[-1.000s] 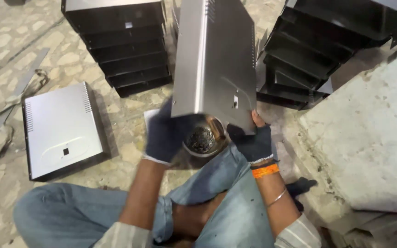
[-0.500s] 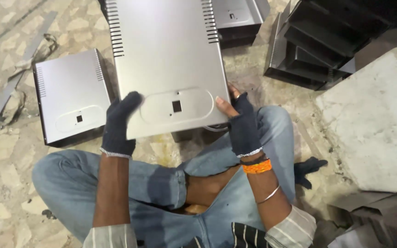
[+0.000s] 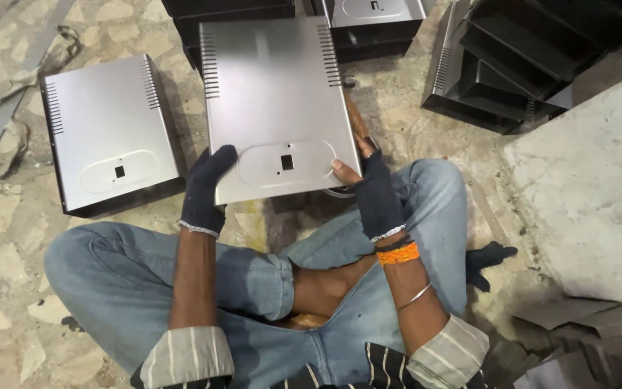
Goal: The person assembles metal box enclosures by hammering parts together and inserting rivets.
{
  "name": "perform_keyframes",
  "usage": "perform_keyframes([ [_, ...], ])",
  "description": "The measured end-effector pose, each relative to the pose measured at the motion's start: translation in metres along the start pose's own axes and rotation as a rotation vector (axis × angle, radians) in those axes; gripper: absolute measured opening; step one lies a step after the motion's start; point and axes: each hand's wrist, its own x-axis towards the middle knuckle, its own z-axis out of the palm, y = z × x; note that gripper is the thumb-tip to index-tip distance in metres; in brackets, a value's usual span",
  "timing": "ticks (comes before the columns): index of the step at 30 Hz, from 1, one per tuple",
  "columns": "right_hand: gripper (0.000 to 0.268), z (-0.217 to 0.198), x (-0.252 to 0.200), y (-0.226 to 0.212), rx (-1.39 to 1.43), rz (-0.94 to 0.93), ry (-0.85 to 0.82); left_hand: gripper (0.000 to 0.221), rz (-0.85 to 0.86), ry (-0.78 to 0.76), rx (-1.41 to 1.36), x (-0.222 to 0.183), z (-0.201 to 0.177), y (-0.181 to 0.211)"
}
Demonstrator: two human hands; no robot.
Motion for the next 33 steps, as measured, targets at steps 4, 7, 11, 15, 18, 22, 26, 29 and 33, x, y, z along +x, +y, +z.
perform_keyframes([
  [4,0.064,0.000,0.000,0.003,-0.056,-0.016,-0.023,0.040,0.009,-0.014,-0.014,-0.001,0.001,-0.003],
  [7,0.064,0.003,0.004,0.003,-0.030,-0.068,-0.052,0.040,0.033,0.000,-0.005,0.006,-0.006,-0.010],
  [11,0.065,0.006,0.006,0.006,-0.105,-0.044,-0.063,0.038,0.039,-0.004,-0.015,0.006,-0.008,-0.009],
  [15,0.064,0.005,0.008,0.017,-0.119,-0.073,-0.046,0.038,0.041,0.016,0.013,0.009,-0.008,-0.011],
  [18,0.064,0.005,0.010,0.014,-0.129,-0.097,-0.055,0.039,0.044,0.000,-0.013,0.009,-0.008,-0.011],
  [22,0.065,0.005,0.011,0.020,-0.086,-0.071,-0.058,0.039,0.034,0.013,-0.013,0.009,-0.006,-0.009],
  [26,0.068,0.006,0.010,0.023,-0.078,-0.057,-0.039,0.037,0.046,0.001,0.025,0.012,-0.010,-0.012],
  [29,0.068,0.005,0.011,0.027,-0.062,-0.064,-0.051,0.037,0.042,0.005,0.027,0.014,-0.014,-0.017],
  [33,0.069,0.003,0.013,0.028,-0.092,-0.099,-0.053,0.039,0.052,-0.006,0.023,0.010,-0.009,-0.017],
])
